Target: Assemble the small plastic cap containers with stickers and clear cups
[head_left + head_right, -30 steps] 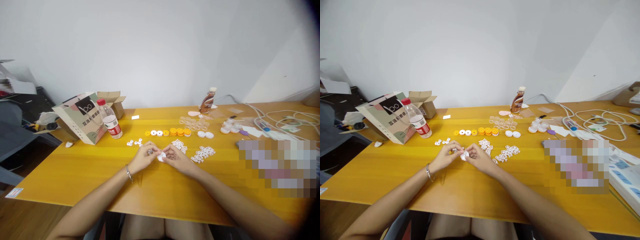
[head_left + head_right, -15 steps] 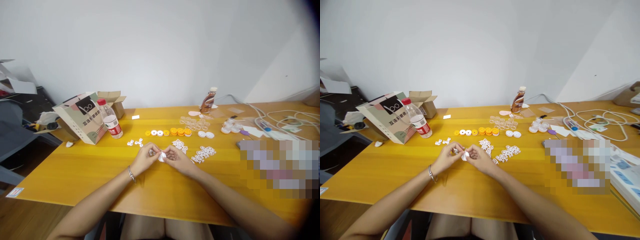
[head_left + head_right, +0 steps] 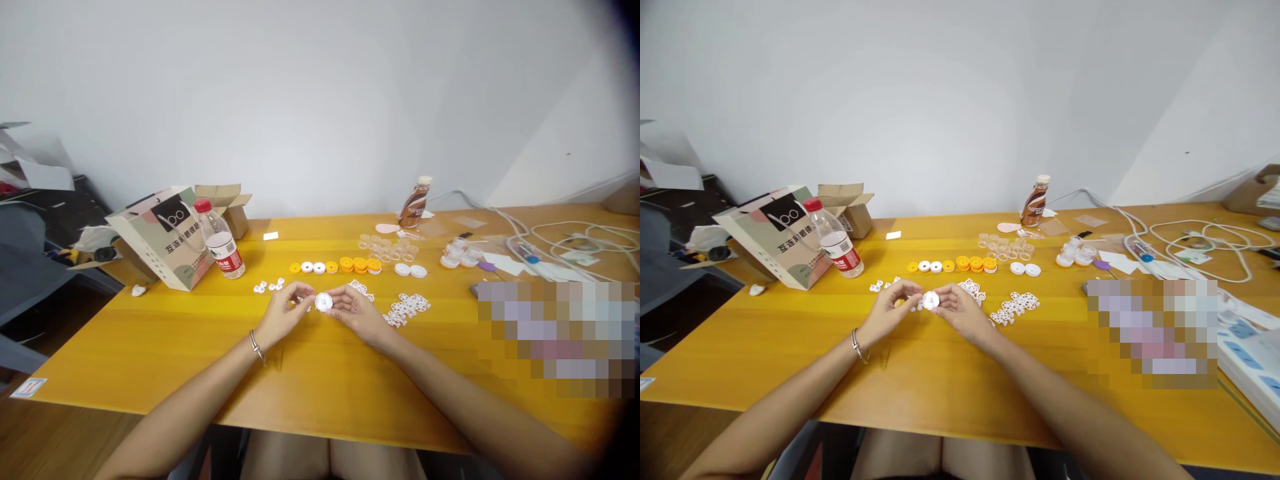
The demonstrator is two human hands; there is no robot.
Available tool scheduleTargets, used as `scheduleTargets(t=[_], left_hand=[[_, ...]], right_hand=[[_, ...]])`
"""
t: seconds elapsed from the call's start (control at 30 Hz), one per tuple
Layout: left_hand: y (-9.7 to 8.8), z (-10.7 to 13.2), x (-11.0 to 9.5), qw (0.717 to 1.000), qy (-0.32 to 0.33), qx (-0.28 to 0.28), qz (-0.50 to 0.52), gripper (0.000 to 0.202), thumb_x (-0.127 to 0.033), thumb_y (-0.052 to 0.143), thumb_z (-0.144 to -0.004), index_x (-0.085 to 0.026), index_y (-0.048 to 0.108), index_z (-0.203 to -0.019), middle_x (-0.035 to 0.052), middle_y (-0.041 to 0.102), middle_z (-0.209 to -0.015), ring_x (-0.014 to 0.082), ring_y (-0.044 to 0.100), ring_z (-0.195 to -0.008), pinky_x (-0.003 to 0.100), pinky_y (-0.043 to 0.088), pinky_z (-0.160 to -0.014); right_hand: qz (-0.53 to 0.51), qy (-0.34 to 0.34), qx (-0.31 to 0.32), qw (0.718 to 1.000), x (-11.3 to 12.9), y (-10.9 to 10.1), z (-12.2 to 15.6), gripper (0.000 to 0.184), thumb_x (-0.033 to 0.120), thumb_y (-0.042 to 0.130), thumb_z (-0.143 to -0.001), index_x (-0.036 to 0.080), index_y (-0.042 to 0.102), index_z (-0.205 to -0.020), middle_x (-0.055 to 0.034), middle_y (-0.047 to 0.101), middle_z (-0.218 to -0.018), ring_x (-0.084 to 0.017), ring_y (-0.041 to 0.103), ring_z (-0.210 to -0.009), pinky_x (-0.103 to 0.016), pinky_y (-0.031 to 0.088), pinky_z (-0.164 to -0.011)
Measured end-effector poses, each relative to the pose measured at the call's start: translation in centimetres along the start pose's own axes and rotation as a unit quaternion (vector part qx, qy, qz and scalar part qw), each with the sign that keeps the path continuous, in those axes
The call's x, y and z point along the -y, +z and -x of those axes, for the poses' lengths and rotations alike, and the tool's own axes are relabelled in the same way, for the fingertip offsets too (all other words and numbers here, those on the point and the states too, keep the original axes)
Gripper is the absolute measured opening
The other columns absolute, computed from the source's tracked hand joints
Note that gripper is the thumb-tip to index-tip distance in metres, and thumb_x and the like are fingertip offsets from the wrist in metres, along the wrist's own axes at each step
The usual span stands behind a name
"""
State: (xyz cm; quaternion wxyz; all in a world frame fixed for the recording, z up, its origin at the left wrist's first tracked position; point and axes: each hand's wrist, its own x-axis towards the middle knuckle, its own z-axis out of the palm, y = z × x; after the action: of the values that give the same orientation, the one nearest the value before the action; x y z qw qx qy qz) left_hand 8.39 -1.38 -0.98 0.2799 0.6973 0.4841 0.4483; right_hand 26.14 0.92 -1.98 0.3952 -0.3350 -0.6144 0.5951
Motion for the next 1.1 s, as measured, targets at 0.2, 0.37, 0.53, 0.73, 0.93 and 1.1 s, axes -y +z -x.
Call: scheduleTargets(t=[0.2,0.37,0.53,0.73,0.93,1.1], left_hand=[[0.5,0.3,0.1,0.998,0.003,0.042,0.035,0.02,-0.026,0.055,-0.077,-0.015,0.051,-0.094,0.006,0.061,-0.089,0.0121,0.059,-0.078,0.026,0.048,-0.073],[0.6,0.4,0.2,0.999,0.004,0.035,0.038,0.018,-0.026,0.054,-0.077,-0.015,0.053,-0.091,0.0059,0.062,-0.088,0.0125,0.06,-0.076,0.026,0.048,-0.072],[0.4,0.5,-0.3,0.996,0.064,0.027,-0.057,0.016,-0.024,0.051,-0.079,-0.017,0.061,-0.09,0.0044,0.063,-0.086,0.0129,0.058,-0.076,0.026,0.047,-0.073],[0.4,0.7,-0.4,0.988,0.121,0.03,-0.087,0.021,-0.021,0.047,-0.081,-0.018,0.063,-0.094,0.0061,0.061,-0.095,0.0142,0.056,-0.086,0.027,0.045,-0.078],[0.4,0.8,-0.4,0.987,0.122,0.06,-0.084,0.024,-0.02,0.045,-0.081,-0.02,0.062,-0.099,0.0065,0.058,-0.1,0.0149,0.055,-0.091,0.028,0.044,-0.082],[0.1,0.3,-0.9,0.99,0.118,0.028,-0.077,0.023,-0.023,0.046,-0.081,-0.019,0.061,-0.098,0.0065,0.058,-0.101,0.0155,0.054,-0.094,0.029,0.042,-0.085]], right_hand=[[-0.001,-0.009,0.002,1.0,-0.5,0.0,-0.1,0.036,0.027,0.066,-0.064,0.021,0.048,-0.094,-0.0022,0.061,-0.082,-0.014,0.058,-0.076,-0.032,0.044,-0.078],[0.007,-0.021,0.04,0.999,-0.3,-0.2,-0.1,0.039,0.027,0.064,-0.066,0.023,0.051,-0.103,-0.0019,0.06,-0.087,-0.014,0.057,-0.079,-0.031,0.043,-0.08],[0.011,-0.022,0.04,0.999,-0.4,-0.2,-0.1,0.036,0.026,0.063,-0.066,0.021,0.052,-0.1,-0.0019,0.06,-0.087,-0.013,0.057,-0.078,-0.03,0.043,-0.079],[0.003,-0.019,0.007,1.0,-0.8,-0.3,-0.2,0.033,0.024,0.065,-0.065,0.021,0.048,-0.092,-0.0006,0.06,-0.08,-0.011,0.057,-0.071,-0.028,0.044,-0.074],[-0.014,-0.01,0.004,1.0,-0.2,-0.3,-0.1,0.031,0.023,0.066,-0.063,0.02,0.05,-0.089,-0.0023,0.061,-0.085,-0.012,0.058,-0.077,-0.029,0.044,-0.076],[-0.013,0.009,-0.008,1.0,0.5,-1.1,-0.3,0.034,0.024,0.066,-0.063,0.02,0.049,-0.092,-0.0012,0.061,-0.083,-0.011,0.058,-0.073,-0.028,0.043,-0.075]])
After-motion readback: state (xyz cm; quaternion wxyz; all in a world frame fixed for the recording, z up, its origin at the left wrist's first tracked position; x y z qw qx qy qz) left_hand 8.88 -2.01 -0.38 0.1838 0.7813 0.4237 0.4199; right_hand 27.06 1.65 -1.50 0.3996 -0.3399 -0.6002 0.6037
